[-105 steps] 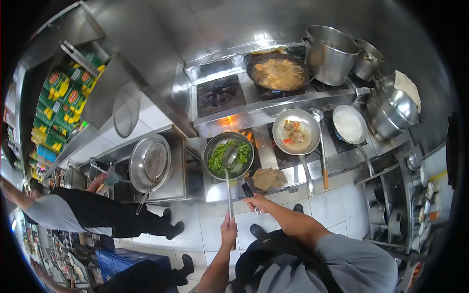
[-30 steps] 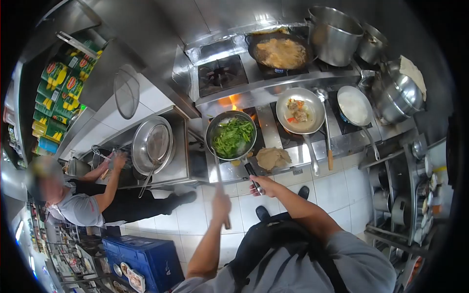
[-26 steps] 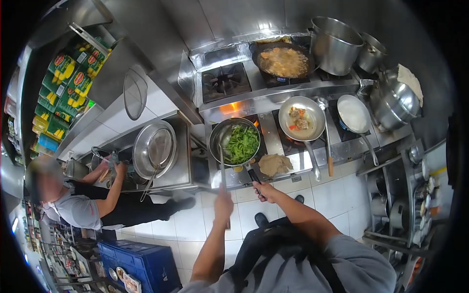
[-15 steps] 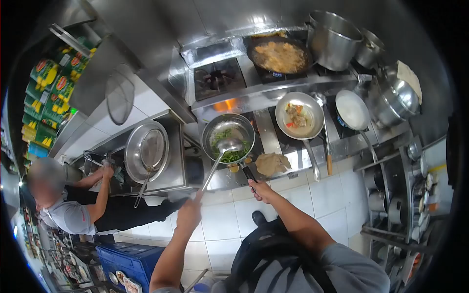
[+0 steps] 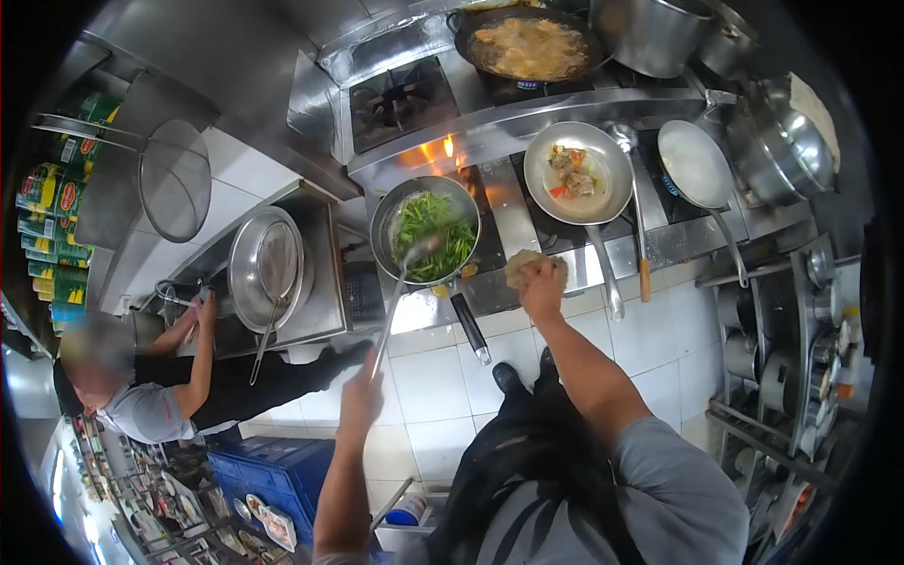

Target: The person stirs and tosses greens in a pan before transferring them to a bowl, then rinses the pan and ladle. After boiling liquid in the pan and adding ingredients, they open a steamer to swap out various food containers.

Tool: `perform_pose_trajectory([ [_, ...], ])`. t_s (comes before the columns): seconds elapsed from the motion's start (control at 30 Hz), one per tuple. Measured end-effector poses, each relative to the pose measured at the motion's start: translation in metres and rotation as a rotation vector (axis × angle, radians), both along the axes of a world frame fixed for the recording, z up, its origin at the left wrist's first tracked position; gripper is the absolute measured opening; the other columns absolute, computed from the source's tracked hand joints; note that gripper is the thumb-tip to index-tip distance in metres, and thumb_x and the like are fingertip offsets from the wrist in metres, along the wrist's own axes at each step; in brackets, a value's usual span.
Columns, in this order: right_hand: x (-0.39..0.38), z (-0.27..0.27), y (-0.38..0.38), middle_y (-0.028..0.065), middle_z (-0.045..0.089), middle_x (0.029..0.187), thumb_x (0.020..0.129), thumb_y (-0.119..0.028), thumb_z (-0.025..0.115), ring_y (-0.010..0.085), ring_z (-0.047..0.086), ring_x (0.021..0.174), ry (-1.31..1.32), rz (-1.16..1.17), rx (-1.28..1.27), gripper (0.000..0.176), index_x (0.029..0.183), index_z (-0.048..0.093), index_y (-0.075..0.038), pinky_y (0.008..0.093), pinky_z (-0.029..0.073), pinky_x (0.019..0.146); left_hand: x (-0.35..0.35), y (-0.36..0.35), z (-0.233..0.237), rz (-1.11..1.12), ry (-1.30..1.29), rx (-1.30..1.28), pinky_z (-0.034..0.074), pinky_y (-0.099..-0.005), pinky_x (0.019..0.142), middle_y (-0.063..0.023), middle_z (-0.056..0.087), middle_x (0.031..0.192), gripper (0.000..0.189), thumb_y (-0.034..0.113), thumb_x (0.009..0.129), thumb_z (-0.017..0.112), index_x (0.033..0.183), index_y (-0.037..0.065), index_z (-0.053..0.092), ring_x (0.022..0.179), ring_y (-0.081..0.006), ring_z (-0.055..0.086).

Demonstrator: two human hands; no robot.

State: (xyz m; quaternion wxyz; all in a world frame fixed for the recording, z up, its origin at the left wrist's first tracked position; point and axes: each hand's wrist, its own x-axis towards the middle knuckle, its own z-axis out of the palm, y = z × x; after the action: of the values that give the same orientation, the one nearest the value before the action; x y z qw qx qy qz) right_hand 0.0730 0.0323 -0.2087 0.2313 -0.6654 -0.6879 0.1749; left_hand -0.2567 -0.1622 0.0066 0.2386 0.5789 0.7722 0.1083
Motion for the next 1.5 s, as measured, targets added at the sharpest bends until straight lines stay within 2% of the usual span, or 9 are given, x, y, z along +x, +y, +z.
perform_pose_trajectory([
  [0.2, -0.038, 0.030, -0.055, 0.0184, 0.059, 0.114, 0.090, -0.033, 0.067, 0.0379, 0.053, 0.113, 0.237, 0.039, -0.023, 0.048, 0.126, 0.056, -0.004, 0.0512, 0.043, 0.097, 0.043, 0.011, -0.007, 0.045, 0.014, -0.041, 0.052, -0.0466, 0.077, -0.0296, 0.067, 0.099, 0.053, 0.010, 0.093, 0.059, 0.145, 0.013, 0.046, 0.090, -0.0472, 0.065],
  [0.33, -0.073, 0.060, -0.088, 0.0028, 0.058, 0.077, 0.099, -0.046, 0.056, 0.0145, 0.058, 0.064, 1.418, 0.085, -1.332, 0.038, 0.110, 0.056, -0.009, 0.0304, 0.048, 0.054, 0.016, 0.000, -0.034, 0.087, 0.086, -0.028, 0.050, -0.0510, 0.075, -0.0325, 0.064, 0.094, 0.056, 0.009, 0.092, 0.061, 0.145, 0.014, 0.046, 0.088, -0.0507, 0.062],
  [0.4, -0.086, 0.056, -0.087, 0.0019, 0.054, 0.075, 0.098, -0.046, 0.057, 0.0126, 0.052, 0.057, 1.370, 0.071, -1.296, 0.037, 0.105, 0.055, -0.010, 0.0290, 0.042, 0.047, 0.033, 0.028, -0.070, 0.122, -0.027, 0.165, 0.050, -0.0519, 0.075, -0.0316, 0.064, 0.096, 0.054, 0.011, 0.093, 0.061, 0.144, 0.013, 0.047, 0.087, -0.0505, 0.061],
  [0.6, -0.075, 0.063, -0.074, -0.0016, 0.045, 0.067, 0.097, -0.046, 0.059, 0.0077, 0.036, 0.043, 1.234, -0.059, -1.239, 0.034, 0.093, 0.048, -0.014, 0.0244, 0.024, 0.037, 0.026, -0.028, 0.022, -0.014, 0.160, -0.127, 0.052, -0.0537, 0.075, -0.0232, 0.068, 0.094, 0.054, 0.021, 0.096, 0.054, 0.148, 0.024, 0.041, 0.084, -0.0434, 0.066],
  [0.83, -0.068, 0.063, -0.074, -0.0019, 0.045, 0.065, 0.096, -0.046, 0.061, 0.0067, 0.035, 0.043, 1.134, -0.065, -1.261, 0.033, 0.090, 0.048, -0.015, 0.0220, 0.023, 0.035, -0.017, 0.021, -0.083, -0.020, -0.015, 0.129, 0.051, -0.0533, 0.073, -0.0275, 0.067, 0.087, 0.054, 0.017, 0.092, 0.059, 0.145, 0.019, 0.048, 0.081, -0.0476, 0.064],
  [0.97, -0.070, 0.071, -0.076, -0.0033, 0.044, 0.066, 0.097, -0.046, 0.060, 0.0060, 0.033, 0.044, 1.164, -0.071, -1.267, 0.033, 0.090, 0.048, -0.016, 0.0216, 0.022, 0.036, -0.043, 0.005, 0.006, -0.150, 0.262, -0.147, 0.053, -0.0530, 0.070, -0.0197, 0.069, 0.091, 0.053, 0.015, 0.096, 0.051, 0.147, 0.021, 0.041, 0.081, -0.0377, 0.068],
  [1.13, -0.084, 0.076, -0.087, -0.0037, 0.044, 0.067, 0.097, -0.047, 0.060, 0.0062, 0.033, 0.045, 1.213, -0.093, -1.268, 0.035, 0.088, 0.048, -0.015, 0.0214, 0.023, 0.038, -0.041, 0.083, -0.092, -0.002, 0.058, 0.139, 0.054, -0.0505, 0.068, -0.0198, 0.069, 0.086, 0.059, 0.015, 0.092, 0.055, 0.148, 0.021, 0.041, 0.079, -0.0380, 0.069],
  [1.37, -0.101, 0.083, -0.059, -0.0023, 0.043, 0.053, 0.091, -0.030, 0.071, 0.0099, 0.037, 0.038, 1.062, 0.100, -1.139, 0.030, 0.080, 0.050, -0.011, 0.0280, 0.028, 0.036, -0.071, 0.026, 0.024, -0.178, 0.334, -0.027, 0.053, -0.0519, 0.072, -0.0209, 0.067, 0.097, 0.053, 0.020, 0.093, 0.058, 0.145, 0.028, 0.048, 0.088, -0.0390, 0.067],
  [1.5, -0.091, 0.097, -0.128, 0.0013, 0.045, 0.049, 0.086, -0.016, 0.071, 0.0128, 0.042, 0.034, 1.007, 0.122, -1.012, 0.022, 0.085, 0.051, -0.008, 0.0315, 0.031, 0.033, -0.091, -0.029, 0.066, -0.226, 0.000, 0.138, 0.052, -0.0533, 0.072, -0.0236, 0.068, 0.088, 0.051, 0.022, 0.092, 0.060, 0.143, 0.023, 0.050, 0.080, -0.0439, 0.066],
])
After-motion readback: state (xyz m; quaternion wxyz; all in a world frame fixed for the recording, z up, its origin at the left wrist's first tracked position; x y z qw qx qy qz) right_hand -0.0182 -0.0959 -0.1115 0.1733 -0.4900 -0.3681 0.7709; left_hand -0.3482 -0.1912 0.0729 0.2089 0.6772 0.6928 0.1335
